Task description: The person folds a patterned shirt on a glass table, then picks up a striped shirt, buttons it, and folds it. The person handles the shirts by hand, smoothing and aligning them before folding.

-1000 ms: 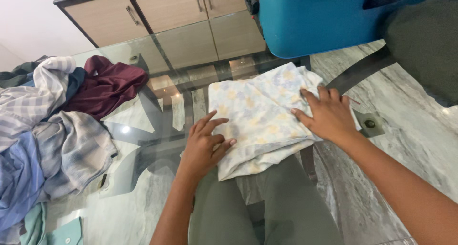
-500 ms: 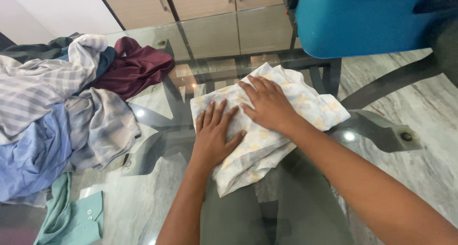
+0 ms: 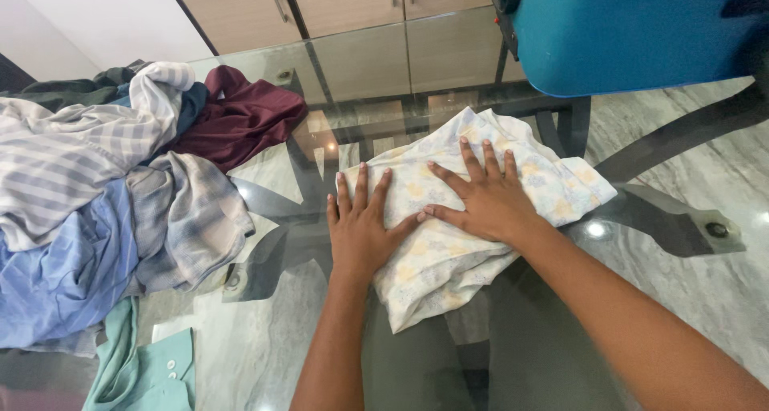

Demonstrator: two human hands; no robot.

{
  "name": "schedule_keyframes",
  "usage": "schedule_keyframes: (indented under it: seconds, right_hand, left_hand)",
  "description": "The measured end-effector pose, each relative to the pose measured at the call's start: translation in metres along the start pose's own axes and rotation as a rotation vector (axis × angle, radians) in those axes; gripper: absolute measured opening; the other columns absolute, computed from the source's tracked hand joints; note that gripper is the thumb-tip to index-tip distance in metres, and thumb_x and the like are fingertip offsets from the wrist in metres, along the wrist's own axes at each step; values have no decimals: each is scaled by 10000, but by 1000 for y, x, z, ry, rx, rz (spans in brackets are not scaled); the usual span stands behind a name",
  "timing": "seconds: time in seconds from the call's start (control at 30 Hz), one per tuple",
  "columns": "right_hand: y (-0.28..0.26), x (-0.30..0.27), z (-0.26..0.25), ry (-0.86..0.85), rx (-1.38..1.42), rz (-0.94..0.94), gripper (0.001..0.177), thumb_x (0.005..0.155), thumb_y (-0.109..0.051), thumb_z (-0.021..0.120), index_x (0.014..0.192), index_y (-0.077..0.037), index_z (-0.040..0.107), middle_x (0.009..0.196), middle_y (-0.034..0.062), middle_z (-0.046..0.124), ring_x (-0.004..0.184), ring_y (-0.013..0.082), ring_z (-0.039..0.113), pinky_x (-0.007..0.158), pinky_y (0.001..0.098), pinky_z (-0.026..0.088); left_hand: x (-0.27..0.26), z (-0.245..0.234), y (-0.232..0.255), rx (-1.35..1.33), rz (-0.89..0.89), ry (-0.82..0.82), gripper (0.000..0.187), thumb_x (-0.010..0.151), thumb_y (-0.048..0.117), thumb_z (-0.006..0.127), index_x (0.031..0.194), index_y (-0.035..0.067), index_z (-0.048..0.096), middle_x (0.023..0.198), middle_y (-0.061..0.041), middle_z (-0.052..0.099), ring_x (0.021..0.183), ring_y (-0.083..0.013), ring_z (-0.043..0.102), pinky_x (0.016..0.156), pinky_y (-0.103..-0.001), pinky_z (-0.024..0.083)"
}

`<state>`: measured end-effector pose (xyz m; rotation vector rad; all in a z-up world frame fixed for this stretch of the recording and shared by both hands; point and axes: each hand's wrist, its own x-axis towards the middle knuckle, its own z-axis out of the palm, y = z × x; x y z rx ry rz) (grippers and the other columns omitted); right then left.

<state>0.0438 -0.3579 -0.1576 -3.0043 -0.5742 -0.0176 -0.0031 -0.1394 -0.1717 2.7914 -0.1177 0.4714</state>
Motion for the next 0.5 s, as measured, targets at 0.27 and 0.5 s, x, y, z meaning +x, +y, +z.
schedule_keyframes:
  seconds: [0.27, 0.5]
  right_hand:
    - [-14, 13, -4, 202, 165, -33, 901, 957, -738, 369, 1598, -115, 247, 1702, 143, 99, 1570, 364, 41, 1202, 608, 21]
    - [-44, 15, -1, 226, 1160, -139, 710, 1027, -491, 466, 1573, -49, 357, 1681, 152, 313, 1581, 276, 236, 1252, 382, 206]
  left_hand:
    - [5, -11, -14, -492, -107, 269, 767, 869, 372, 758, 1525, 167, 417, 1674, -261, 157, 1542, -436, 229, 1160, -542, 355]
    - [12, -32, -25, -1140, -533, 132, 822, 891, 269, 704, 1567, 212, 239, 1604, -159, 295, 1357, -353, 520, 966, -443, 519]
